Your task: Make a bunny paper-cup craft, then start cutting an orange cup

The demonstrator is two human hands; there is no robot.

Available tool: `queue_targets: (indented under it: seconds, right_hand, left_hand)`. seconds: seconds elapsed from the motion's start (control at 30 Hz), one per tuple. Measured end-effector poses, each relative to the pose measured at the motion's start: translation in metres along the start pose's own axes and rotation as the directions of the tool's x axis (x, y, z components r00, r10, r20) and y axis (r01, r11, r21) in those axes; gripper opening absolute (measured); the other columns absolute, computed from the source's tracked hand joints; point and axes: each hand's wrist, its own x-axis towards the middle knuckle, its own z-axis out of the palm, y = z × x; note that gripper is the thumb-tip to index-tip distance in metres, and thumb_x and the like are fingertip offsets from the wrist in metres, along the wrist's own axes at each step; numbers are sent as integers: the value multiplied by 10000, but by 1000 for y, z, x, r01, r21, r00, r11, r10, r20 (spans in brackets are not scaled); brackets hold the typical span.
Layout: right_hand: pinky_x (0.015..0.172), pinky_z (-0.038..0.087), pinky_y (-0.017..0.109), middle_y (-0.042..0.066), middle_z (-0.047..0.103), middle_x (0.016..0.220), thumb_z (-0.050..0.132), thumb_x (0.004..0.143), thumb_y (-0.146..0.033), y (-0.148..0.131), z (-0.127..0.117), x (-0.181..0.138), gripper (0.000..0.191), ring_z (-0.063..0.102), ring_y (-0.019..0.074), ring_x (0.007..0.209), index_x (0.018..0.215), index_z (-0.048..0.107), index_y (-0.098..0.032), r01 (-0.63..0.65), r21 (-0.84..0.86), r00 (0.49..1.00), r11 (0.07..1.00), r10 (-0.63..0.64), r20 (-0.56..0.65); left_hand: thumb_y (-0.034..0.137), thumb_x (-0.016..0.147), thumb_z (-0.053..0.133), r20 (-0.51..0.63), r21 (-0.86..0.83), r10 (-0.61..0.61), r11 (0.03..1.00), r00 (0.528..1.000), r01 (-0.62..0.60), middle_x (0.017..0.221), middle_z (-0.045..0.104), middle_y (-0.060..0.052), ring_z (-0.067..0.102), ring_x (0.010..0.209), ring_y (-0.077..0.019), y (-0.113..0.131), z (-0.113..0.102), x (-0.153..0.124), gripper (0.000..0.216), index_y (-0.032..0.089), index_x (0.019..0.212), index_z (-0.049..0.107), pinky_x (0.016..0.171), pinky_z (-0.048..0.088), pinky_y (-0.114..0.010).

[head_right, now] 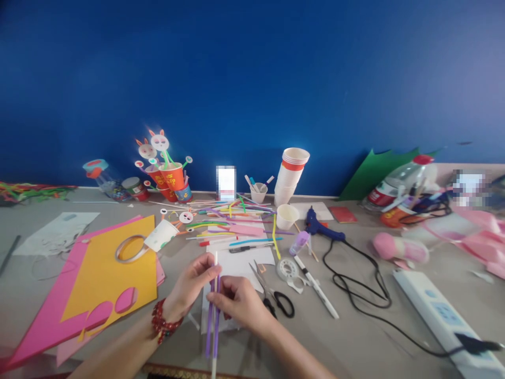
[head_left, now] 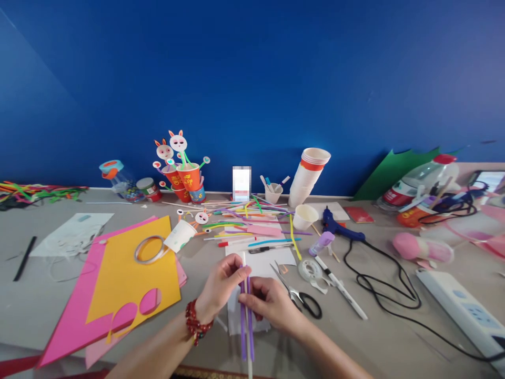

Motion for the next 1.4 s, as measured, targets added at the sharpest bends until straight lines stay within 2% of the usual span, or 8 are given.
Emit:
queue_targets:
  seconds: [0.17, 0.3, 0.57, 0.73, 0.97, 1.1, 1.2, 1.4]
  right_hand:
    - [409, 309, 175, -68, 452, 510, 599, 835, -667, 1, 1, -1, 529, 414, 65, 420, 650, 495, -182, 1, 13, 1000, 1000, -1, -4]
    - [396, 264, 176, -74, 432, 477, 593, 835, -675, 3, 2, -1, 544, 376, 56, 398, 630, 470, -186, 19, 12, 998, 1000, -18, -52]
    - [385, 325, 167, -57, 490, 503, 639, 821, -647, 11, 0, 1, 513, 436, 58, 393, 675, 540, -165, -5, 108, 1000, 994, 2, 30]
    - [371, 304, 163, -57, 496, 468, 625, 838, -642, 13, -1, 2, 522, 434, 58, 372, 633, 525, -173, -6, 129, 1000, 992, 7, -13]
    - [385, 340, 166, -42, 521, 478, 568, 870, -658, 10, 0, 0, 544, 465, 65, 379, 638, 531, -167, 3, 119, 1000, 993, -4, 4]
    - [387, 343, 170, -40, 523, 497, 516, 904, -657, 9, -1, 0, 542, 464, 67, 383, 683, 547, -163, 4, 102, 999, 995, -1, -35]
    - [398, 362, 181, -28, 544, 519, 504, 909, -658, 9, -1, 1, 548, 468, 71, 389, 699, 567, -156, -6, 110, 1000, 994, 9, -29]
    - [404, 349, 180, -54, 491, 508, 607, 848, -651, 14, -2, 0, 518, 461, 70, 402, 729, 593, -147, 23, 128, 998, 992, -17, -54]
  left_hand:
    - [484, 789, 707, 2, -32, -39, 999, 999, 39, 598, 388, 67, 337, 572, -94, -1, 2, -1, 404, 190, 665, 459, 553, 298, -217]
    - [522, 787, 699, 66, 57, 14, 998, 998, -17, 625, 421, 58, 375, 591, -100, -1, 2, -2, 406, 183, 699, 495, 568, 322, -221]
    - [551, 757, 715, 77, 32, -29, 999, 997, 26, 598, 423, 66, 368, 568, -90, 1, -1, 0, 451, 181, 668, 472, 551, 318, -215]
    - [501, 784, 707, 119, 57, -15, 998, 993, 9, 646, 464, 49, 409, 612, -98, 2, -3, 0, 389, 168, 719, 517, 594, 353, -218]
    - [437, 829, 679, 115, 126, 32, 991, 993, -46, 650, 443, 51, 393, 611, -95, -3, -6, 0, 336, 171, 728, 500, 581, 343, -214]
    - [440, 859, 644, 160, 128, 47, 990, 986, -67, 670, 438, 46, 393, 628, -100, -2, -6, 0, 321, 173, 743, 508, 588, 353, -214]
    - [455, 868, 628, 140, 147, 49, 987, 989, -69, 645, 433, 48, 390, 602, -100, -4, -5, -1, 331, 177, 733, 509, 560, 338, -214]
    - [422, 871, 626, 139, 188, 71, 977, 988, -96, 640, 429, 52, 393, 597, -99, -6, -4, -1, 309, 177, 733, 497, 559, 332, -216]
